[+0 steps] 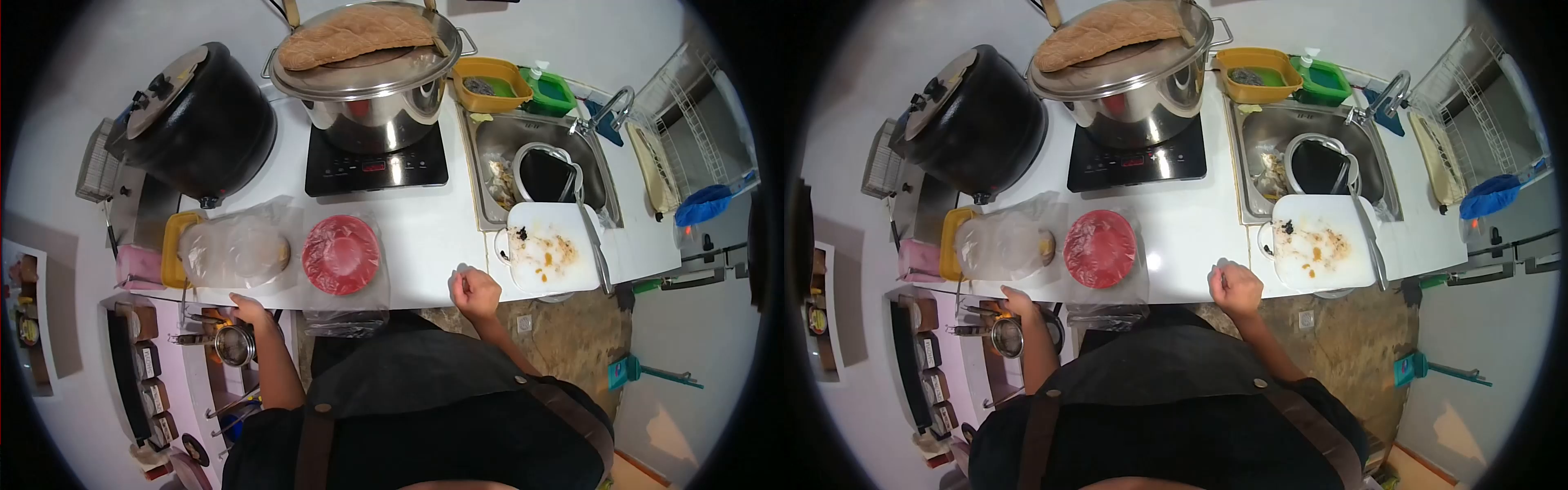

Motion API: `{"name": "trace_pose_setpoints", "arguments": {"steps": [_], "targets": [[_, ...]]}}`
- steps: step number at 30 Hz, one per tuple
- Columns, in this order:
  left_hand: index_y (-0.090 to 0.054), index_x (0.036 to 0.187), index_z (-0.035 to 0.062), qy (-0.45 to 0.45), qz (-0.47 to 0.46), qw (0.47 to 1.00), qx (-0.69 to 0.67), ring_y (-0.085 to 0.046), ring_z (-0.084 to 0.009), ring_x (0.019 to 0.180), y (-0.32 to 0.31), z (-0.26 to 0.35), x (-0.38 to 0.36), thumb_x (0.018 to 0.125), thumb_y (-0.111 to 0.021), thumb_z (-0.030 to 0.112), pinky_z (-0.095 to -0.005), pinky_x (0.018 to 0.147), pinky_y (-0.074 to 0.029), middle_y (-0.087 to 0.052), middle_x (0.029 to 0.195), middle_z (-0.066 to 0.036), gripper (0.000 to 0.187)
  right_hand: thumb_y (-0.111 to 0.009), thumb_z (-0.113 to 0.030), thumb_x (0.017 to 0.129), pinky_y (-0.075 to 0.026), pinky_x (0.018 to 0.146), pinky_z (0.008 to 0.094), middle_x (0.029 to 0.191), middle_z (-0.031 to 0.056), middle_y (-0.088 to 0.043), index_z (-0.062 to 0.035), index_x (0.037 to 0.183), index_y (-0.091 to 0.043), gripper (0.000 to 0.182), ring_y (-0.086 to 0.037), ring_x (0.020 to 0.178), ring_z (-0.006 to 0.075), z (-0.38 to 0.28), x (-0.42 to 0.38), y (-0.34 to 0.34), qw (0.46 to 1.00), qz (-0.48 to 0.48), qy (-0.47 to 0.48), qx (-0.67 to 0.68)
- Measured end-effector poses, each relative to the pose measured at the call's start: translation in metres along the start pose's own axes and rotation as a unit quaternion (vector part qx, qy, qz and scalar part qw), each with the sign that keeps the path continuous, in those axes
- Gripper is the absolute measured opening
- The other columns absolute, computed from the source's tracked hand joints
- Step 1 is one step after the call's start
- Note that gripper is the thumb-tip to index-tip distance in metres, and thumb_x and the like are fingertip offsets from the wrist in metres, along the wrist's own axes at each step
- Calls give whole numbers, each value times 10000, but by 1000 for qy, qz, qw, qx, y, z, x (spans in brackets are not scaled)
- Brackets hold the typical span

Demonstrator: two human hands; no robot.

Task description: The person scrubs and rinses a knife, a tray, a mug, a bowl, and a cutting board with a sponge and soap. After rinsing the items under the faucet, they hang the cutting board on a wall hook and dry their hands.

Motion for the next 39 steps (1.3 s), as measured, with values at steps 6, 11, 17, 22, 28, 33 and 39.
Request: {"name": "trace_pose_setpoints", "arguments": {"steps": [6,11,17,22,28,33,39], "targets": [[-409,1126,-88,-15,22,999,36,-507,-283,942,3,7,-3,794,-514,431,-350,814,-423,-485,1113,-216,625,-580,-125,696,-344,392,340,466,70,-410,-76,528,-409,245,-438,417,233,-2,1,-1,1000,-7,7,0],[-417,1132,-63,-3,26,999,41,-514,-295,905,5,-6,8,796,-498,456,-351,777,-440,-485,1117,-222,623,-583,-138,701,-347,395,343,468,71,-420,-75,528,-409,253,-445,421,235,-2,1,-1,1000,-17,4,-9],[-391,1161,-65,24,2,999,43,-507,-313,951,0,-13,11,800,-468,491,-360,806,-429,-471,1142,-226,668,-580,-154,716,-359,409,343,472,69,-432,-75,548,-432,237,-459,436,238,-2,1,-3,999,-35,3,-10],[-238,1257,-67,22,-29,996,85,-428,-342,1094,1,13,-18,829,-456,443,-371,903,-371,-352,1255,-259,701,-581,-156,720,-368,417,335,481,68,-449,-72,581,-483,189,-475,448,234,0,-4,-1,999,-44,-4,6],[-239,1279,-20,44,-56,995,70,-436,-320,1080,2,-2,0,806,-492,466,-380,915,-362,-354,1262,-228,724,-597,-148,719,-382,416,314,492,75,-483,-62,591,-518,173,-490,436,229,-3,-26,10,996,-45,-27,78],[-260,1256,-22,33,-124,991,45,-462,-305,1035,-2,-1,1,769,-554,463,-390,863,-412,-390,1215,-211,748,-601,-151,719,-388,416,311,486,85,-486,-56,615,-548,150,-503,438,224,-6,-66,29,996,-42,-42,71],[-304,1214,-14,23,-155,987,16,-510,-261,907,-8,-13,16,754,-597,419,-362,740,-454,-478,1093,-180,696,-595,-139,713,-406,429,334,517,89,-509,-58,614,-525,146,-526,462,237,-2,-118,66,995,-99,-25,21]]}}
Point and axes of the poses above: each hand's wrist, its own x-axis towards the middle knuckle, its own y-axis out of the back of the hand, z = x × y, the point moved 10 cm from there along x, towards the middle knuckle
